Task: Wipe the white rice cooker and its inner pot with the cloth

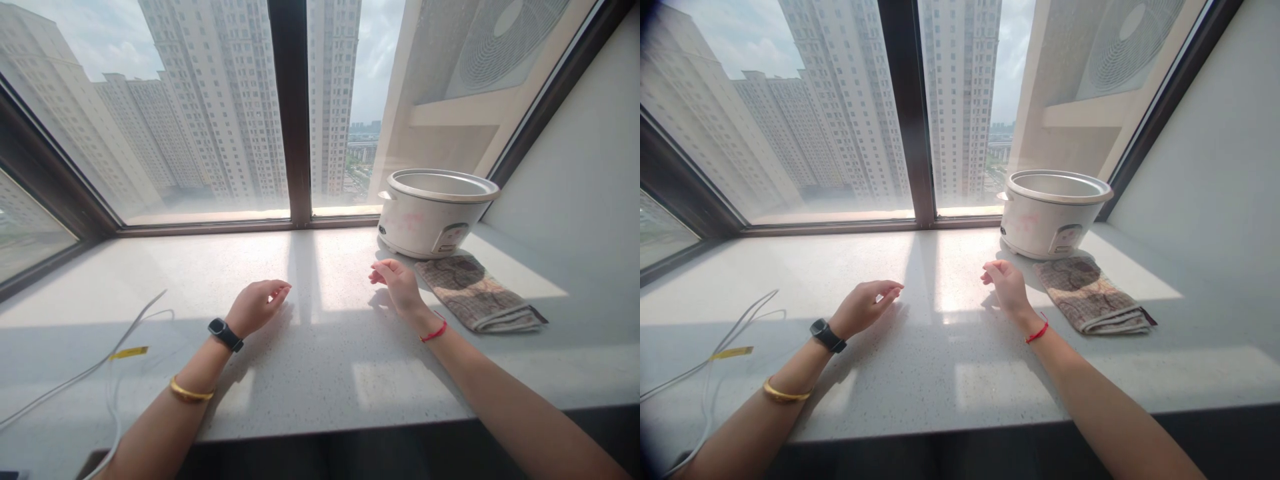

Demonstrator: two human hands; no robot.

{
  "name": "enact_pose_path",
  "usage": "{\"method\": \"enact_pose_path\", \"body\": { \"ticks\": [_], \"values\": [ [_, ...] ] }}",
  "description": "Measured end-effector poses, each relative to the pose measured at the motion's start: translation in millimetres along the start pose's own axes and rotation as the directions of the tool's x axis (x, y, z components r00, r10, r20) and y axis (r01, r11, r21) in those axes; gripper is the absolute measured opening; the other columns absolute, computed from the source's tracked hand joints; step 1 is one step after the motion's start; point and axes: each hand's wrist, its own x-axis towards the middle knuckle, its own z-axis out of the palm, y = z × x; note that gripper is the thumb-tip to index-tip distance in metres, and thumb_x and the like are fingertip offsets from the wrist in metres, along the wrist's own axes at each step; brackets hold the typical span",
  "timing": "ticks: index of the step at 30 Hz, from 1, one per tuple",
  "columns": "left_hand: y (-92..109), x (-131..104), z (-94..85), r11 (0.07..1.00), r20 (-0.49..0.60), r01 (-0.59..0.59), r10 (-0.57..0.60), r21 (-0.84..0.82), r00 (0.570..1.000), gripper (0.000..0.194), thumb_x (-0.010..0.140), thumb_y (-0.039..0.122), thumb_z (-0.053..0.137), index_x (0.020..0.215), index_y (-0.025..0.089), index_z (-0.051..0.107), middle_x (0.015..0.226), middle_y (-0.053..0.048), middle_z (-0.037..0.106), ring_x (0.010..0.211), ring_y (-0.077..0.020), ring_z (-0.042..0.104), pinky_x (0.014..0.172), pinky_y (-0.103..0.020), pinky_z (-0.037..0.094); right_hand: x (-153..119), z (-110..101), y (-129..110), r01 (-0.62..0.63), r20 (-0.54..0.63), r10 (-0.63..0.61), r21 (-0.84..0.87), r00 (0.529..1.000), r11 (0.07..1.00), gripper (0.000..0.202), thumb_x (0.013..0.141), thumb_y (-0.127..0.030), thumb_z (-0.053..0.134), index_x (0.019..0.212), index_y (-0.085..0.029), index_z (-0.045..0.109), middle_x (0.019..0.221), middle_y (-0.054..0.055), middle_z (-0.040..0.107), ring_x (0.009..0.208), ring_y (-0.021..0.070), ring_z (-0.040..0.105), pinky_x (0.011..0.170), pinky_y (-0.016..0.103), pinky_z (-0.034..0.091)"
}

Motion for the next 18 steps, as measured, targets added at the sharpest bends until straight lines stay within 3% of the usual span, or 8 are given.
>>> {"method": "enact_pose_path", "body": {
  "ticks": [5,7,11,18],
  "values": [
    [2.2,0.1,1.8,1.0,0.02,0.003,-0.003,0.013,1.0,0.03,0.097,0.033,0.046,0.101,0.02,0.072,0.088,-0.006,0.076,0.078,-0.0206,0.07,0.072,-0.033,0.053,1.1,-1.3,1.0,0.013,-0.008,-0.013,-0.008,1.0,1.0,0.026,0.07,-0.043,0.07,0.075,-0.018,0.067,0.062,0.001,0.067,0.058,0.0142,0.062,0.063,0.029,0.05],
    [2.7,0.2,3.3,1.0,0.024,0.003,-0.004,0.029,1.0,0.029,0.097,0.033,0.046,0.101,0.02,0.072,0.086,-0.005,0.076,0.076,-0.0209,0.069,0.084,-0.04,0.053,1.4,-1.6,1.3,0.012,-0.008,-0.012,-0.011,1.0,1.0,0.025,0.071,-0.043,0.07,0.075,-0.018,0.067,0.062,0.001,0.067,0.057,0.0144,0.062,0.063,0.029,0.05],
    [3.9,-0.1,5.6,0.999,0.035,0.033,-0.035,0.036,0.999,0.029,0.097,0.033,0.046,0.101,0.021,0.072,0.086,-0.004,0.076,0.073,-0.0203,0.068,0.105,-0.055,0.041,2.0,-2.3,2.8,0.026,-0.008,-0.027,-0.014,1.0,1.0,0.025,0.072,-0.042,0.07,0.076,-0.018,0.067,0.063,0.001,0.067,0.059,0.015,0.062,0.065,0.03,0.05],
    [5.4,-0.6,5.3,1.0,0.048,0.022,-0.022,0.006,0.999,0.029,0.097,0.032,0.046,0.102,0.021,0.072,0.09,-0.004,0.077,0.07,-0.0184,0.067,0.106,-0.055,0.041,2.3,-2.3,3.0,0.011,-0.017,-0.012,-0.015,1.0,1.0,0.027,0.07,-0.043,0.071,0.077,-0.017,0.067,0.061,0.001,0.067,0.058,0.0156,0.062,0.063,0.03,0.05]
  ]
}}
